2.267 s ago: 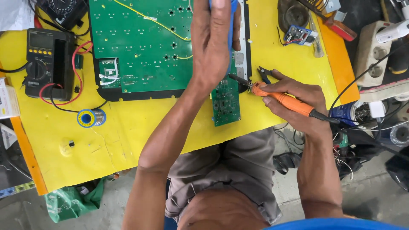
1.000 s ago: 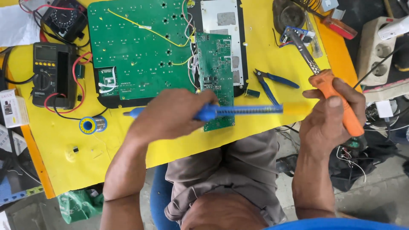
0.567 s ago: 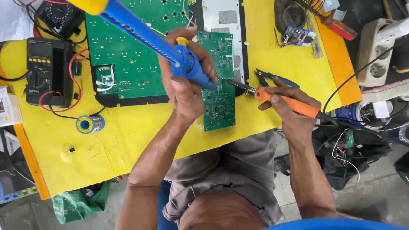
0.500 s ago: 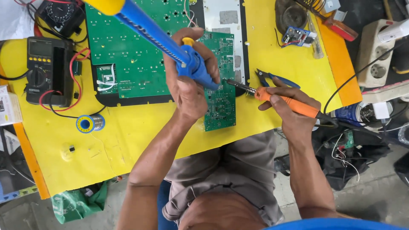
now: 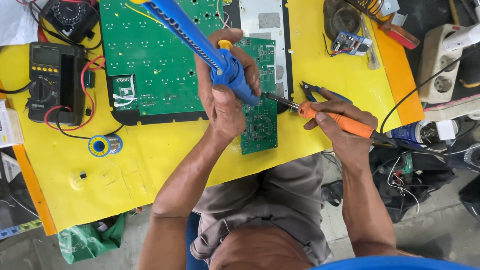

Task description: The person uses a soldering iron and a desoldering pump to remove and reattach components on a green circuit board. They also use pliers to cut wires and manipulate parts on the board.

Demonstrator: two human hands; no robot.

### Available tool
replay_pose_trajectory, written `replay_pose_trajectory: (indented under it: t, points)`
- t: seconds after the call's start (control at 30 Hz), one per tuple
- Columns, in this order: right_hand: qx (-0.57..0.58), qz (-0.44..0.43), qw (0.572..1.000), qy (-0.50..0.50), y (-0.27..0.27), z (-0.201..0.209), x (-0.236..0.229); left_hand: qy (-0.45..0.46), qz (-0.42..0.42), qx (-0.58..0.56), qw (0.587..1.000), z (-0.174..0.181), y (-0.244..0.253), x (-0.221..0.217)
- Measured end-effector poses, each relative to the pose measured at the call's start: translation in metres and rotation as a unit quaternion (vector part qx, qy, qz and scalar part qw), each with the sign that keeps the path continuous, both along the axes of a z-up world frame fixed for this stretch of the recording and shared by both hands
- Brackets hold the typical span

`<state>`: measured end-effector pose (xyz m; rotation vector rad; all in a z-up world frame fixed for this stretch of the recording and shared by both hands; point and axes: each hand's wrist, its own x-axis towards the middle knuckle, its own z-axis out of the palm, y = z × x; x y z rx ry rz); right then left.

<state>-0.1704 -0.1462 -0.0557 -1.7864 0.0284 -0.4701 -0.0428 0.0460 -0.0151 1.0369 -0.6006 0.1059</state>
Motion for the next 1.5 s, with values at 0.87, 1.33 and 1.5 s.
replay_pose_trajectory:
  t: [0.87, 1.33, 1.5]
  points:
    - [-0.011, -0.006, 1.000, -0.007, 0.001, 0.000, 0.000, -0.003, 0.002, 0.004, 1.000, 0.002, 0.002, 0.000]
    - [-0.084, 0.038, 0.995, -0.029, 0.001, 0.017, 0.003, 0.003, 0.004, 0.010, 1.000, 0.003, 0.000, 0.003]
    - [-0.089, 0.093, 0.992, -0.009, -0.009, 0.024, 0.009, -0.002, 0.015, 0.009, 1.000, 0.004, -0.002, 0.003]
